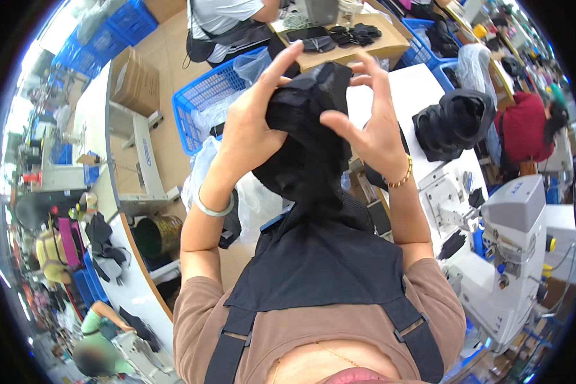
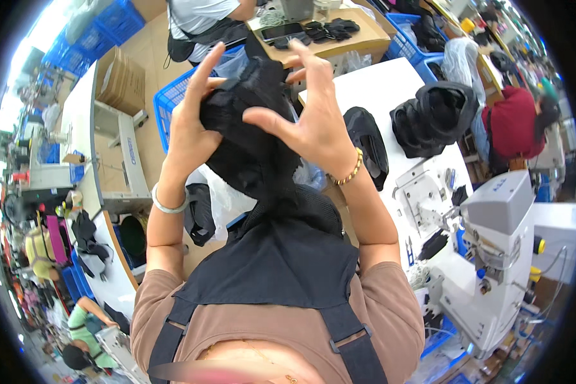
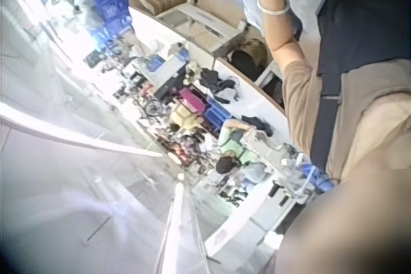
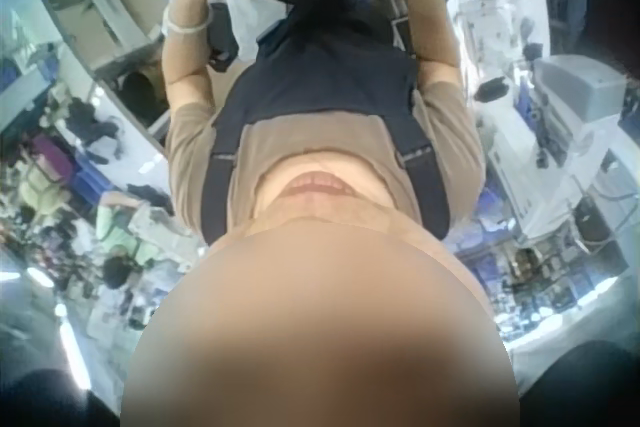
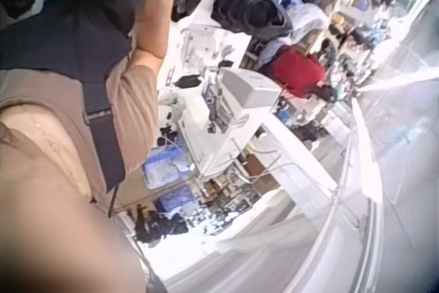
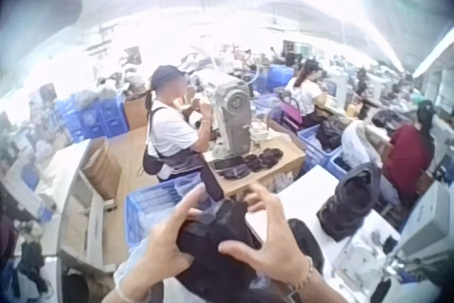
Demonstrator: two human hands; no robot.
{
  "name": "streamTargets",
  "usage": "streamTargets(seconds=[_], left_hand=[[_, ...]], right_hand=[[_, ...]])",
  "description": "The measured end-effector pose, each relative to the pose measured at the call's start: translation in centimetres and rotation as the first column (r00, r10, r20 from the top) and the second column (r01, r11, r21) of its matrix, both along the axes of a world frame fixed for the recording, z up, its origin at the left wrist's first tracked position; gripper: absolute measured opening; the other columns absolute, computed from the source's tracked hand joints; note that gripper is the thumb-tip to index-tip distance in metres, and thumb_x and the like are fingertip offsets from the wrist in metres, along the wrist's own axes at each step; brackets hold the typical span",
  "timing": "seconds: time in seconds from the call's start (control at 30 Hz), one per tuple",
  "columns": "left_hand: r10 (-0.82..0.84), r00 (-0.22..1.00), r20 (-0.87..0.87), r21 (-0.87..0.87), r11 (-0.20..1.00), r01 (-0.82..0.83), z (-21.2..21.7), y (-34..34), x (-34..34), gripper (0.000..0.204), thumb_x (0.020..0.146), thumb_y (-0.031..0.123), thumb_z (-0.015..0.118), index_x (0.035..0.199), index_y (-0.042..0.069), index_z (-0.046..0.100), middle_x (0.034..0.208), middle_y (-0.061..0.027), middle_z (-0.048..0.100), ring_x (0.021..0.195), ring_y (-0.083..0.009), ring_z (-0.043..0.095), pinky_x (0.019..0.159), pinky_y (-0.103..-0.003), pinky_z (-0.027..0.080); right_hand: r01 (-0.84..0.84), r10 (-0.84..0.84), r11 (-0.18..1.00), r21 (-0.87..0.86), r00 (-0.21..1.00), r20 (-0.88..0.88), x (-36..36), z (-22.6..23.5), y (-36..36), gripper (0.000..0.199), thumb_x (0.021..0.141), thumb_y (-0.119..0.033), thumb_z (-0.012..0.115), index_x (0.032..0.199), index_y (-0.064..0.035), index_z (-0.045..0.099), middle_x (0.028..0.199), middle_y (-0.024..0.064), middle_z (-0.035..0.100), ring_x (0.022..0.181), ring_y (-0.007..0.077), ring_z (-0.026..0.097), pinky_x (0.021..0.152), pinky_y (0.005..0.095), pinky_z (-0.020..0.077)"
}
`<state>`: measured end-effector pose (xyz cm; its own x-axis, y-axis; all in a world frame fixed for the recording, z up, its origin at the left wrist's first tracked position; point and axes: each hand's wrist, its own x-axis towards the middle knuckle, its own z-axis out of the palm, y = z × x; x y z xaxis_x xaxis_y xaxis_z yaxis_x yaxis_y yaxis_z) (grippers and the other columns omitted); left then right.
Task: The recorder is stitching components of a black shoe using a sewing machine in a manufacturing facility.
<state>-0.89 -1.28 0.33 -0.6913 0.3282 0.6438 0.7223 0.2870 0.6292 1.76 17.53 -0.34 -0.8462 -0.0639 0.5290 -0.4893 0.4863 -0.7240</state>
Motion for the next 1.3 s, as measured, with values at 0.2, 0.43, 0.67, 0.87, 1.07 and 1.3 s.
streamTargets(seconds=[0.2, 0.43, 0.67, 0.87, 1.07, 1.3], left_hand=[[0.088, 0.996, 0.016, -0.057, 0.995, -0.087, 1.3, 1.1, 0.3, 0.079, 0.057, -0.012, 0.050, 0.131, 0.012, 0.041, 0.118, -0.0112, 0.056, 0.097, -0.0296, 0.058, 0.081, -0.032, 0.046], [0.279, 0.960, -0.029, -0.592, 0.769, -0.241, 2.2, 0.4, 1.6, 0.079, 0.060, -0.013, 0.055, 0.134, 0.009, 0.034, 0.119, -0.0180, 0.052, 0.105, -0.0365, 0.053, 0.088, -0.038, 0.043], [-0.338, 0.941, 0.026, -0.659, 0.702, 0.270, 3.6, -0.5, 1.3, 0.046, 0.048, -0.007, 0.051, 0.094, -0.006, 0.052, 0.103, -0.0198, 0.055, 0.101, -0.0396, 0.050, 0.088, -0.043, 0.040], [-0.759, 0.604, 0.241, -0.548, 0.407, 0.730, 4.7, 0.0, 1.7, 0.038, 0.037, 0.019, 0.059, 0.067, -0.002, 0.047, 0.078, -0.0170, 0.054, 0.070, -0.0326, 0.054, 0.065, -0.039, 0.042], [-0.819, 0.333, 0.467, -0.207, 0.266, 0.942, 2.3, 2.6, 2.6, 0.031, 0.042, 0.011, 0.065, 0.067, -0.001, 0.050, 0.073, -0.0174, 0.052, 0.063, -0.0338, 0.049, 0.054, -0.037, 0.036], [-0.192, 0.008, 0.981, 0.106, 0.572, 0.814, 1.2, 3.9, 3.9, 0.023, 0.061, 0.003, 0.066, 0.081, -0.006, 0.062, 0.094, -0.0132, 0.063, 0.084, -0.0244, 0.060, 0.075, -0.031, 0.046]], right_hand=[[0.043, -0.033, 0.996, 0.073, 0.991, -0.132, 4.2, -2.2, -1.8, 0.085, 0.063, -0.004, 0.072, 0.134, 0.0013, 0.027, 0.137, 0.0223, 0.029, 0.124, 0.0390, 0.033, 0.102, 0.0394, 0.0311], [0.013, -0.010, 1.000, 0.021, 0.992, -0.125, 4.2, -2.8, -0.6, 0.058, 0.067, 0.002, 0.051, 0.124, -0.0052, 0.047, 0.106, 0.0205, 0.057, 0.082, 0.0349, 0.061, 0.071, 0.0373, 0.0507], [-0.081, 0.117, 0.971, 0.225, 0.981, -0.153, 6.0, -1.3, 2.1, 0.042, 0.057, 0.001, 0.057, 0.096, -0.0134, 0.063, 0.102, 0.0095, 0.060, 0.072, 0.0249, 0.062, 0.063, 0.0316, 0.0507], [-0.447, 0.444, 0.887, 0.118, 0.895, 0.050, 7.2, -0.5, 4.2, 0.047, 0.055, -0.002, 0.067, 0.100, -0.0101, 0.057, 0.113, 0.0118, 0.055, 0.092, 0.0304, 0.058, 0.077, 0.0350, 0.0474], [-0.861, 0.943, 0.322, -0.393, 0.256, 0.212, 4.3, -4.8, 5.8, 0.030, 0.070, -0.002, 0.066, 0.099, 0.0015, 0.060, 0.097, 0.0172, 0.064, 0.091, 0.0237, 0.062, 0.076, 0.0293, 0.0479], [-0.325, 0.972, -0.051, -0.944, 0.202, -0.122, 1.8, -14.9, 5.3, 0.061, 0.052, 0.004, 0.075, 0.107, 0.0105, 0.050, 0.100, 0.0172, 0.060, 0.084, 0.0189, 0.061, 0.073, 0.0295, 0.0474]])
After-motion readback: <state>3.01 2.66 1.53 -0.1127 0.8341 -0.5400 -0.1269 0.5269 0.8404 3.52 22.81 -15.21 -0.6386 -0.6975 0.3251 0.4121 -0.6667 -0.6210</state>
